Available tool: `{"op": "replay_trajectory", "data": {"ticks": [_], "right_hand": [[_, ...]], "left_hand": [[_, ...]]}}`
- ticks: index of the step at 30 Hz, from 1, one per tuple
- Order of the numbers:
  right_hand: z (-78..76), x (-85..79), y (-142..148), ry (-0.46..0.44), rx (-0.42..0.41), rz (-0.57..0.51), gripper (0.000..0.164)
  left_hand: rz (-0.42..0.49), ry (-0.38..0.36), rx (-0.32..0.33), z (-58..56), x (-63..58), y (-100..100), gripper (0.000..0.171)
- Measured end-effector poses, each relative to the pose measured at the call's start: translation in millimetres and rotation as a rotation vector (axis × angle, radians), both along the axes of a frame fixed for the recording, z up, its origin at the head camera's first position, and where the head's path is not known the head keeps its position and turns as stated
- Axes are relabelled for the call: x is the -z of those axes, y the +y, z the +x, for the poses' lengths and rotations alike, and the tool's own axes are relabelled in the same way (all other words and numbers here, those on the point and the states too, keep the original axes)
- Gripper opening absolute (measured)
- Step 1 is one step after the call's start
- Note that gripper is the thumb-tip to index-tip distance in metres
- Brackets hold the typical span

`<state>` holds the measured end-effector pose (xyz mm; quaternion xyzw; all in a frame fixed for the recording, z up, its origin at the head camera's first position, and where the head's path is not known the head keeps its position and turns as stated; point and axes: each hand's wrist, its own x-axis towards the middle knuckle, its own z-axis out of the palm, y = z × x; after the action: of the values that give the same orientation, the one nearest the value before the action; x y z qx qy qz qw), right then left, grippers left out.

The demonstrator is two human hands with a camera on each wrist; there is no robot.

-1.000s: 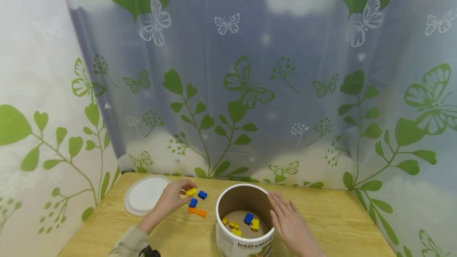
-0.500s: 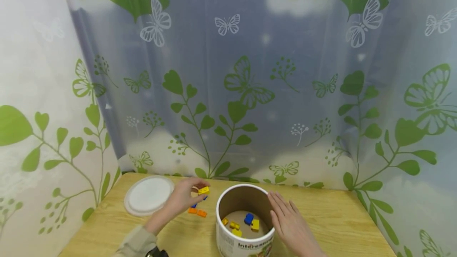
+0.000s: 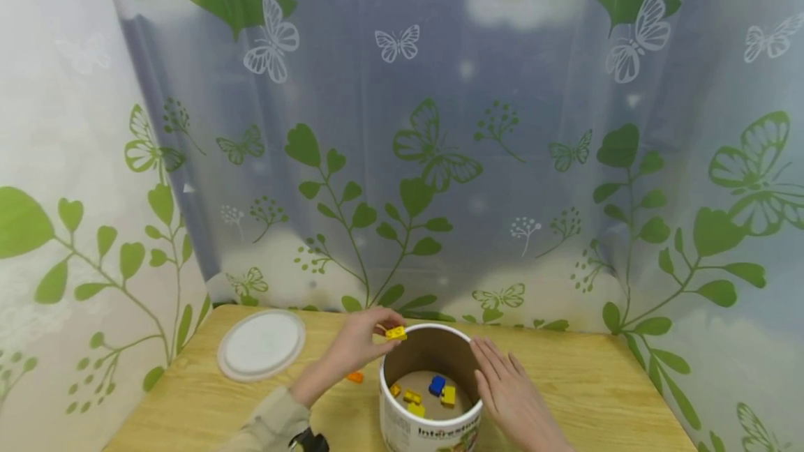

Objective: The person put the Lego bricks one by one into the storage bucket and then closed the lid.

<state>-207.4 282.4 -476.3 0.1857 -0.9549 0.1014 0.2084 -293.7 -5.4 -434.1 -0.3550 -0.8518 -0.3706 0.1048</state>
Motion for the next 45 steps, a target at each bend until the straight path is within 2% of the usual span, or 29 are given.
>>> {"op": "replay_trajectory", "data": {"ticks": [8,19,26,35,41,45], "right_hand": [[-1.0,1.6,0.4,0.009,0.005,0.009,0.047],[-1.5,2.6,0.6,0.016,0.002,0.003,0.046],[-0.9,2.2,0.2,0.016,0.008,0.004,0.046],[0.1,1.0,0.1,0.021,0.004,0.001,0.047],[0.1,1.9,0.8,0.042,-0.004,0.004,0.046],[-0.2,1.6,0.7,0.031,-0.003,0.001,0.046]], "left_hand": [[-0.053,-0.036,0.036,2.9,-2.3,25.4,0.021],[-0.158,-0.018,0.087,4.8,14.4,48.2,0.022],[-0.204,-0.056,0.108,8.2,16.7,54.4,0.02],[-0.262,-0.015,0.139,10.2,18.6,58.1,0.022],[-0.267,-0.01,0.152,10.1,19.6,58.9,0.021],[-0.222,-0.016,0.141,11.0,17.6,57.5,0.017]]}}
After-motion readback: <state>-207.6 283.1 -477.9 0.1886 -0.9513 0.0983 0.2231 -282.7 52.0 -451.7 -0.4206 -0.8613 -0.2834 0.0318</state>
